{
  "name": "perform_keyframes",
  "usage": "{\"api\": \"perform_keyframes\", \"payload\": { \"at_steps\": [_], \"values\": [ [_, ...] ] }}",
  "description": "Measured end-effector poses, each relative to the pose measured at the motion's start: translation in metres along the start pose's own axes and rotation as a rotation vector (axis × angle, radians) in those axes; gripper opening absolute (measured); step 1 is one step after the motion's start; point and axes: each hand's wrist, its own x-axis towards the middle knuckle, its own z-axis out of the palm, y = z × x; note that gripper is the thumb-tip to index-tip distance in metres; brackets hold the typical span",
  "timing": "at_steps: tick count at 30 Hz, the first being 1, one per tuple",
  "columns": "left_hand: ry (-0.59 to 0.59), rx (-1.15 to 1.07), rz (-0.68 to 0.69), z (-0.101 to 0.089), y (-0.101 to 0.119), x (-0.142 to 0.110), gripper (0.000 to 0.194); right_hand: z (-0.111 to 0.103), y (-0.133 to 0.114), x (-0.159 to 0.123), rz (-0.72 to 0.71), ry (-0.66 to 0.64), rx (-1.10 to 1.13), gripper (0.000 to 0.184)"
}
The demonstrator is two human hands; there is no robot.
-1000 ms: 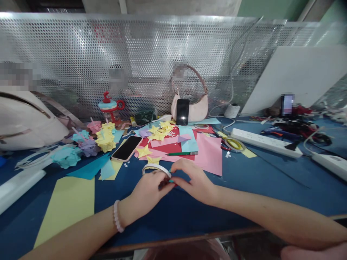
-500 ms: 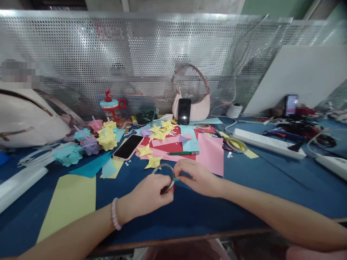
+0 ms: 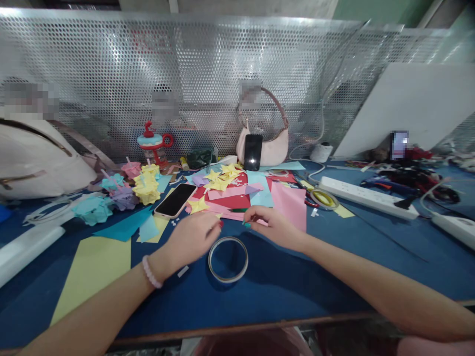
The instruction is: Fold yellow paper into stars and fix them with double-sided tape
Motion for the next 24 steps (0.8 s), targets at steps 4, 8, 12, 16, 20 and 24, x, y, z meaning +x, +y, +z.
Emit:
{"api": "perform_keyframes", "payload": {
  "at_steps": [4,8,12,16,20,24],
  "values": [
    [0.032,-0.057,-0.236,0.002,-0.04,0.01,0.026,0.004,0.001,-0.001,0.007,-0.027,-0.008,0.009],
    [-0.014,-0.132,-0.242,0.009,-0.056,0.011,0.031,0.007,-0.001,-0.001,-0.017,-0.065,-0.012,0.009],
    [-0.028,-0.179,-0.219,0.011,-0.052,0.01,0.031,0.008,-0.001,-0.002,-0.022,-0.083,-0.03,0.01],
    [-0.025,-0.28,-0.263,0.01,-0.047,0.011,0.025,0.008,-0.002,-0.002,-0.029,-0.085,-0.026,0.01],
    [0.026,-0.459,-0.343,0.007,-0.042,0.013,0.018,0.01,-0.002,-0.002,-0.027,-0.056,-0.015,0.013],
    [0.128,-0.681,-0.432,0.008,-0.04,0.014,0.022,0.014,-0.001,0.0,-0.043,0.031,-0.009,0.02]
  ]
}}
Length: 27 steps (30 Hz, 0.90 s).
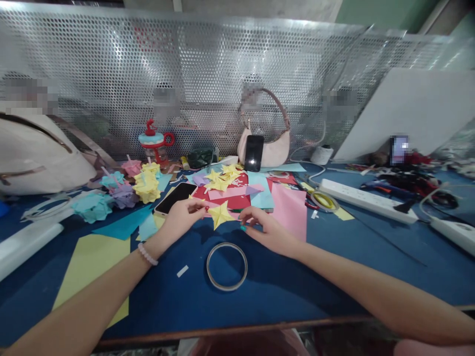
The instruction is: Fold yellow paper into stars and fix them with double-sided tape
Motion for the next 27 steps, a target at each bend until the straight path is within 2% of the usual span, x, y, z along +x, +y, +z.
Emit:
{"api": "perform_keyframes", "payload": {
  "at_steps": [4,8,11,14,17,20,23,27],
  "values": [
    [0.042,-0.098,-0.009,0.003,-0.001,-0.001,0.024,0.001,-0.002,0.0,-0.052,0.116,-0.056,0.025],
    [0.066,-0.131,0.062,0.008,0.007,-0.007,0.03,0.0,-0.004,-0.001,-0.064,0.165,-0.032,0.029],
    [0.068,-0.112,0.121,0.011,0.016,-0.015,0.033,0.002,-0.005,0.0,-0.018,0.157,0.047,0.033],
    [0.073,-0.046,0.173,0.015,0.024,-0.023,0.028,0.005,-0.006,0.004,0.055,0.153,0.231,0.037],
    [0.052,-0.013,0.252,0.021,0.03,-0.031,0.026,0.007,-0.01,0.009,0.213,0.101,0.496,0.045],
    [0.025,0.031,0.336,0.027,0.034,-0.037,0.024,0.009,-0.015,0.01,0.336,0.052,0.659,0.059],
    [0.006,0.048,0.343,0.032,0.036,-0.041,0.019,0.011,-0.02,0.008,0.334,0.044,0.704,0.071],
    [-0.063,0.018,0.297,0.033,0.037,-0.042,0.014,0.011,-0.024,0.006,0.272,0.009,0.699,0.075]
  ]
}}
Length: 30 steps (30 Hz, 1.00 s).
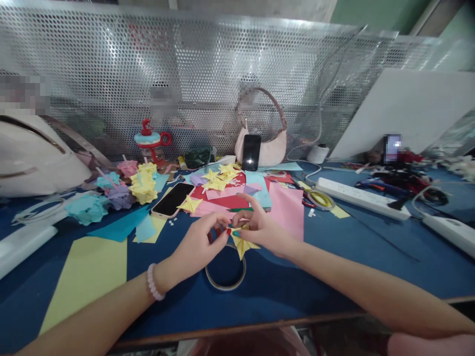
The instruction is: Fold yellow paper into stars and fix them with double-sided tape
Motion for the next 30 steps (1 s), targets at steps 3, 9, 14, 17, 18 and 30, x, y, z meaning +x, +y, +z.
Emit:
{"api": "perform_keyframes", "payload": {
  "at_steps": [3,9,14,17,18,30],
  "values": [
    [-0.096,0.014,-0.055,-0.003,0.002,0.002,0.009,-0.001,0.001,-0.001,-0.037,-0.035,-0.046,0.075],
    [-0.304,0.085,-0.07,-0.008,0.005,0.004,0.025,-0.004,0.006,-0.003,-0.106,-0.115,-0.217,0.072],
    [-0.382,-0.031,-0.17,-0.008,0.001,0.004,0.022,-0.005,0.004,-0.006,-0.186,-0.161,-0.367,0.07],
    [-0.376,-0.143,-0.239,-0.006,-0.002,0.004,0.019,-0.008,-0.003,-0.006,-0.27,-0.134,-0.486,0.057],
    [-0.374,-0.171,-0.252,-0.006,-0.003,0.004,0.018,-0.009,-0.006,-0.006,-0.299,-0.125,-0.531,0.046],
    [-0.367,-0.198,-0.237,0.0,-0.004,0.0,0.021,-0.008,-0.014,-0.011,-0.22,-0.179,-0.72,0.012]
  ]
}}
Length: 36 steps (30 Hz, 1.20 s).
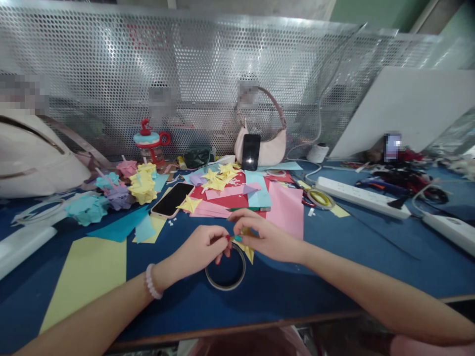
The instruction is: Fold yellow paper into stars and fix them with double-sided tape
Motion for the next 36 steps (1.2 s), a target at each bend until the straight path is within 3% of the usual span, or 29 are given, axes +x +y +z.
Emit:
{"api": "perform_keyframes", "payload": {
  "at_steps": [16,26,36],
  "values": [
    [0.043,0.178,0.05,0.002,0.01,-0.005,0.022,0.004,-0.004,0.0,-0.009,0.027,-0.063,0.016],
    [0.084,0.319,0.162,0.003,0.011,-0.005,0.024,0.005,-0.006,-0.001,-0.046,0.084,-0.133,0.017],
    [0.094,0.436,0.387,0.003,0.005,-0.008,0.017,0.005,-0.008,-0.004,-0.036,0.088,-0.145,0.017]
  ]
}}
